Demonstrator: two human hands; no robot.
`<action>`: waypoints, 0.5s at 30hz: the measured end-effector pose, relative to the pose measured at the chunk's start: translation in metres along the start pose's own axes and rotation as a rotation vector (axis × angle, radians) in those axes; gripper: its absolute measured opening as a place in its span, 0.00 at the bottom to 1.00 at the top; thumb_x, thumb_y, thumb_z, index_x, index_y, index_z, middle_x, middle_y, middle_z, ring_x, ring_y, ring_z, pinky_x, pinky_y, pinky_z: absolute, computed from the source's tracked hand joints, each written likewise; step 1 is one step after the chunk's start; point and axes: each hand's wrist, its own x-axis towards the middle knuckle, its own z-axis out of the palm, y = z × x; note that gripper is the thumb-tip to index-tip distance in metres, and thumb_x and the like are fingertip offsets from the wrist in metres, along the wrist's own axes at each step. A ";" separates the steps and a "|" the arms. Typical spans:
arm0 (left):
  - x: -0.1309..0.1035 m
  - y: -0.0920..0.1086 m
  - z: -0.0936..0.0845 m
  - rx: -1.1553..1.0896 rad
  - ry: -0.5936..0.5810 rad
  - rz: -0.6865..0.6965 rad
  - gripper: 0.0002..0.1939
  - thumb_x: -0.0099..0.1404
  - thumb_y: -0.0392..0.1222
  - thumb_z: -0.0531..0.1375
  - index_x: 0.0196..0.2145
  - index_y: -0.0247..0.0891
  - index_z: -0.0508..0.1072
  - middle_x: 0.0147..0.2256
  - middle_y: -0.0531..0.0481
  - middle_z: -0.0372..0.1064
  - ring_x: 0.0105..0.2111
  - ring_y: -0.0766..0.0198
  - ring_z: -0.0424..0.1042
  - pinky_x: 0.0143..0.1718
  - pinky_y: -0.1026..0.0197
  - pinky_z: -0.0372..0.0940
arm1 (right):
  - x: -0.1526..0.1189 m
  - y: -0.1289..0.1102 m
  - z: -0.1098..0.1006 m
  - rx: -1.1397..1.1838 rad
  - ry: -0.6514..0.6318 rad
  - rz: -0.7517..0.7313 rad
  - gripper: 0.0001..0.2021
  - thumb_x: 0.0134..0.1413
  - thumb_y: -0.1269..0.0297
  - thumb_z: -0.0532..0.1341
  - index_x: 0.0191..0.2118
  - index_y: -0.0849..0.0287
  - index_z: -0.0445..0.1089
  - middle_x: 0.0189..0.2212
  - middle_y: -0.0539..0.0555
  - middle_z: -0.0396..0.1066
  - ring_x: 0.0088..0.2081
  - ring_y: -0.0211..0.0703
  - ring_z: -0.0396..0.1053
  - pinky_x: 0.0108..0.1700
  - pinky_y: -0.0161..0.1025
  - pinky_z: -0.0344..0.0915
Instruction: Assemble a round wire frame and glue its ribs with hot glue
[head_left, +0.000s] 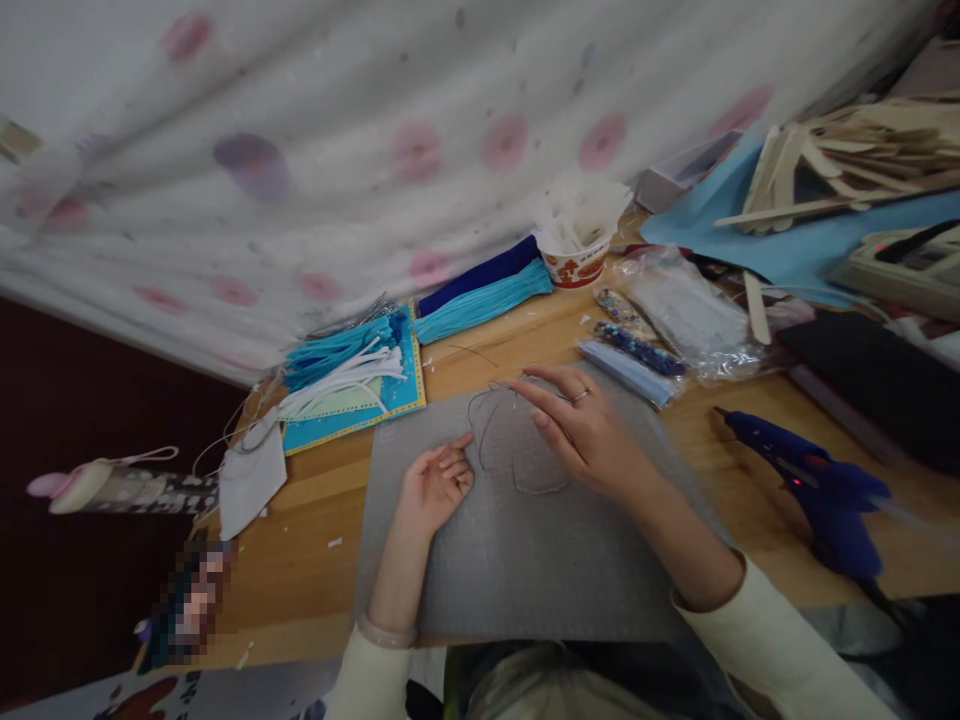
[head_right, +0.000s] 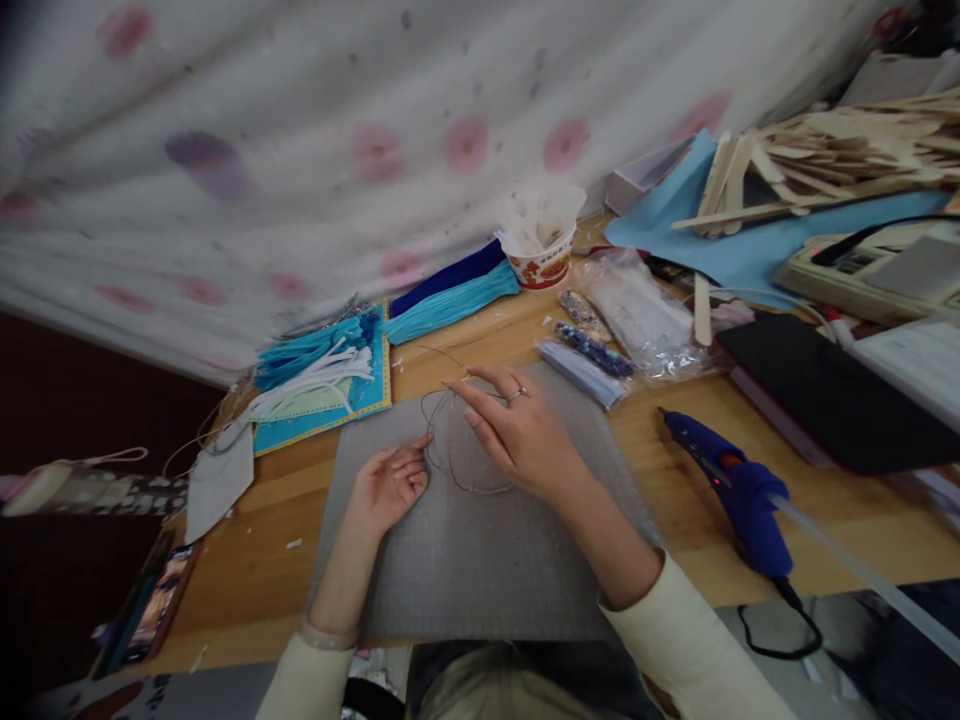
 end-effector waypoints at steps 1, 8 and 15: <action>0.000 0.000 0.000 0.001 -0.002 0.002 0.16 0.58 0.31 0.58 0.46 0.27 0.69 0.21 0.60 0.52 0.19 0.74 0.57 0.25 0.70 0.57 | 0.000 0.000 0.000 -0.002 -0.003 0.001 0.21 0.69 0.61 0.48 0.62 0.53 0.64 0.57 0.63 0.67 0.57 0.54 0.65 0.56 0.59 0.63; 0.000 0.001 0.001 -0.065 -0.003 -0.031 0.16 0.59 0.30 0.55 0.46 0.25 0.69 0.20 0.60 0.53 0.18 0.74 0.56 0.25 0.69 0.59 | -0.001 0.000 -0.001 -0.012 -0.004 0.003 0.21 0.68 0.62 0.48 0.62 0.53 0.63 0.57 0.62 0.66 0.56 0.53 0.64 0.57 0.58 0.63; -0.001 0.000 0.003 -0.030 -0.007 0.004 0.15 0.60 0.32 0.56 0.45 0.27 0.70 0.21 0.59 0.53 0.19 0.72 0.57 0.27 0.67 0.61 | -0.001 0.001 -0.001 -0.008 0.002 0.005 0.21 0.68 0.62 0.48 0.63 0.50 0.62 0.56 0.62 0.67 0.57 0.54 0.64 0.56 0.59 0.63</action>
